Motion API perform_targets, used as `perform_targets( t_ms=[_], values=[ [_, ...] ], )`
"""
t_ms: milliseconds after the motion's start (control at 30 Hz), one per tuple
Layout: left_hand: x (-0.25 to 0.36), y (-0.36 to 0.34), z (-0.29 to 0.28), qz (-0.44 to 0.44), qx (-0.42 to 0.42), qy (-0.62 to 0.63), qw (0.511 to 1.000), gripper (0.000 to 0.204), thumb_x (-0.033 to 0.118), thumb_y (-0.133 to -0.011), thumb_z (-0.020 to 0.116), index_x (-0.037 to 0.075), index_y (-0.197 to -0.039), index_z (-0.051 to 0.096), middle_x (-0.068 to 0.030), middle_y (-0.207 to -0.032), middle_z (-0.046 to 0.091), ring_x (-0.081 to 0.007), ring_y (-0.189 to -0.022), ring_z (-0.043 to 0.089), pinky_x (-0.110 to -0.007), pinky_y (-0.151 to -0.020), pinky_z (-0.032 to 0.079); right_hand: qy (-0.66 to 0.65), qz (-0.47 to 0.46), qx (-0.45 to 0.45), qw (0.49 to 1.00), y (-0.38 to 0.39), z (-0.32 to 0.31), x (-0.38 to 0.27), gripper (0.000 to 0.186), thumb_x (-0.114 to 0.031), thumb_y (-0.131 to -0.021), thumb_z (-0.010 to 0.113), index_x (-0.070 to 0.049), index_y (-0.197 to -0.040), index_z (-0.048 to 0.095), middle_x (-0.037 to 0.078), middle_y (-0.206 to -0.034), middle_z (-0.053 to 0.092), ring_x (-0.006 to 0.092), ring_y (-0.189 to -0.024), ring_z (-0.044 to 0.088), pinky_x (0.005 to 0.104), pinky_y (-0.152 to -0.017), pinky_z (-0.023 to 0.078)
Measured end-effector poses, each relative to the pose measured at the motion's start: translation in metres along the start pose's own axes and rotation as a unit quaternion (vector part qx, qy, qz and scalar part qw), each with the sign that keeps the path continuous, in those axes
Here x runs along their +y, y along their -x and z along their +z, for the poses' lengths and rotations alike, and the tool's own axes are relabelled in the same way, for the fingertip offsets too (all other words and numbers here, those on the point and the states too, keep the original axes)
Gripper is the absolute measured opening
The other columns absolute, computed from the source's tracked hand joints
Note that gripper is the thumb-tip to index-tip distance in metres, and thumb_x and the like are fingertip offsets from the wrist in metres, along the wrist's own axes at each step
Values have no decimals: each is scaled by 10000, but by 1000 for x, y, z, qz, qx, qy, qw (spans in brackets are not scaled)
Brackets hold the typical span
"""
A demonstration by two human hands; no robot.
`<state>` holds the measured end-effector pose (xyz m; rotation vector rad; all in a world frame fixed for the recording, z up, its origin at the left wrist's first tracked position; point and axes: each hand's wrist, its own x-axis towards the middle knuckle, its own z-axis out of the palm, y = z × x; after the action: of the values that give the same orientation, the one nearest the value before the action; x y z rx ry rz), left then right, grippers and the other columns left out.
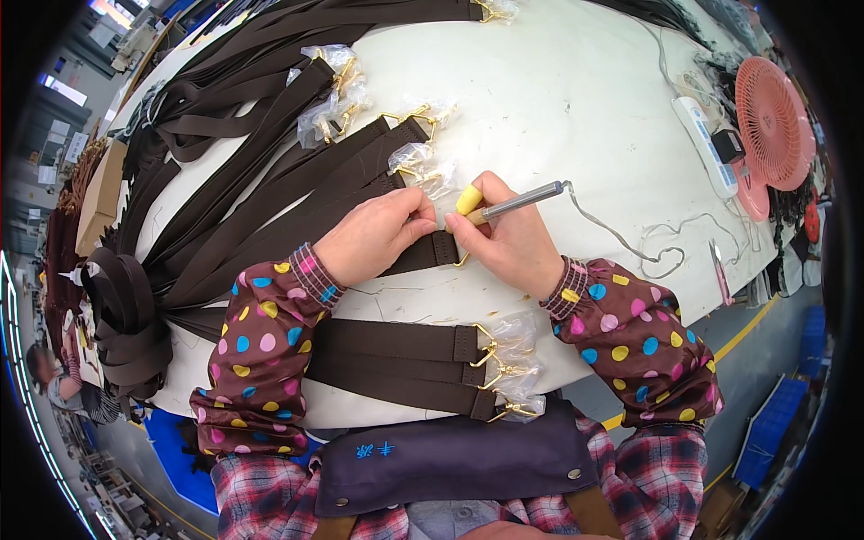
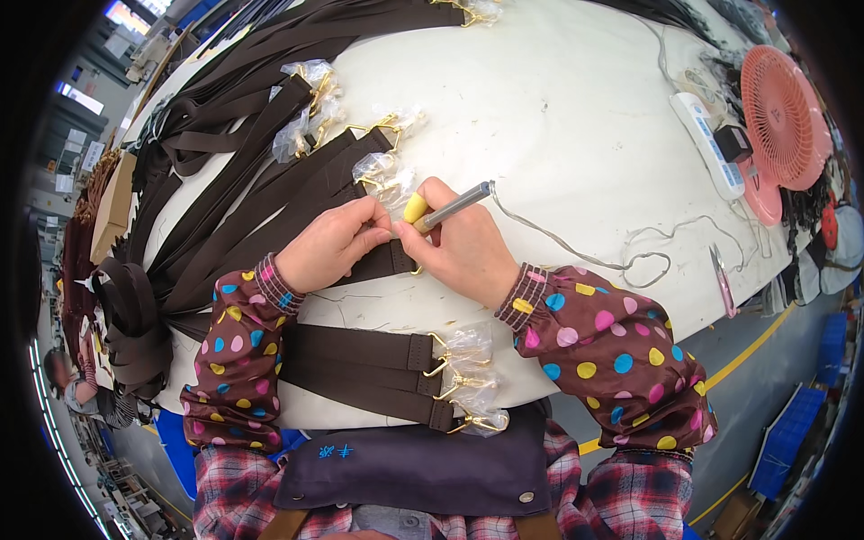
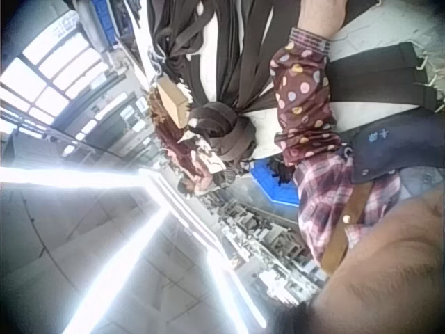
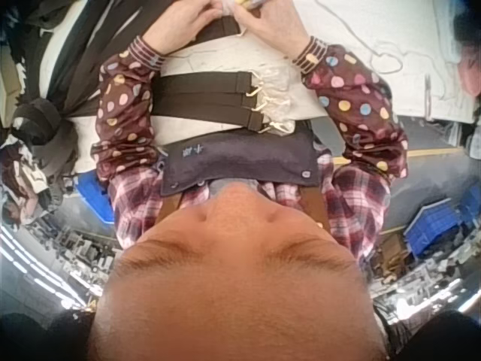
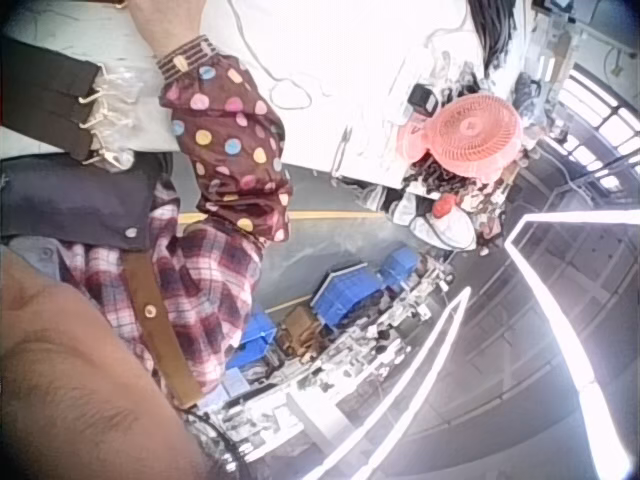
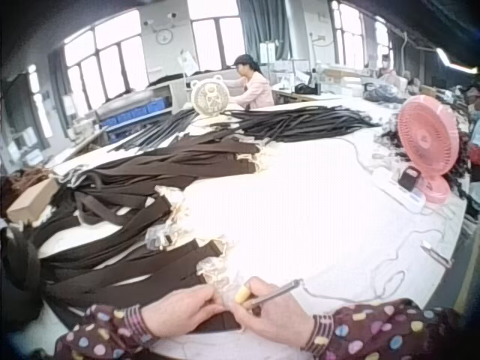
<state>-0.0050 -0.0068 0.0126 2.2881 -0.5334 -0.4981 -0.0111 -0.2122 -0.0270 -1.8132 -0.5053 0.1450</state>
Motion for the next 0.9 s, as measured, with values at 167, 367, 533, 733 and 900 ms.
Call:
perform_targets(
  t_ms=[167, 367, 533, 733, 900],
  values=[
    [-2, 3, 0, -5, 16, 6, 1000, 217, 220, -923, 627, 27, -980, 546, -146, -904, 614, -308, -811, 621, -382, -721, 496, 13, 4, 5, 1000, 1, -3, -7, 189, -77, -910, 645, -29, -920, 463, 14, -766, 544, 49, -667, 526, 211, -568, 437],
    [8, 35, 11, 32, -69, -8, 997, 319, 240, -846, 752, 62, -1043, 575, -26, -833, 585, -114, -643, 550, -268, -596, 471, -75, -39, 52, 995, 2, -5, 2, 215, -127, -905, 663, -25, -891, 474, 22, -719, 579, 53, -599, 518, 229, -522, 415],
    [-1, 43, -2, 30, 57, -92, 994, 265, 262, -856, 714, 98, -1029, 598, -63, -920, 607, -219, -747, 639, -333, -666, 514, -47, -44, 42, 997, 0, -13, -7, 172, -98, -913, 653, -32, -908, 494, 25, -791, 593, 54, -695, 548, 228, -614, 427],
    [-26, 36, -11, -4, 182, -246, 952, 402, 265, -814, 748, 94, -1123, 555, -83, -1056, 551, -281, -874, 641, -375, -726, 532, 9, -113, 53, 992, -15, -14, -17, 143, -123, -920, 650, -17, -947, 557, 29, -817, 589, 83, -724, 529, 248, -698, 439],
    [-21, 39, 0, -5, 145, -170, 975, 450, 220, -757, 805, 81, -1100, 549, -73, -1017, 564, -243, -729, 615, -350, -667, 519, -15, -117, 31, 993, -12, -1, -19, 171, -130, -915, 654, -8, -967, 546, 25, -825, 566, 88, -762, 519, 245, -702, 434]
  ],
)
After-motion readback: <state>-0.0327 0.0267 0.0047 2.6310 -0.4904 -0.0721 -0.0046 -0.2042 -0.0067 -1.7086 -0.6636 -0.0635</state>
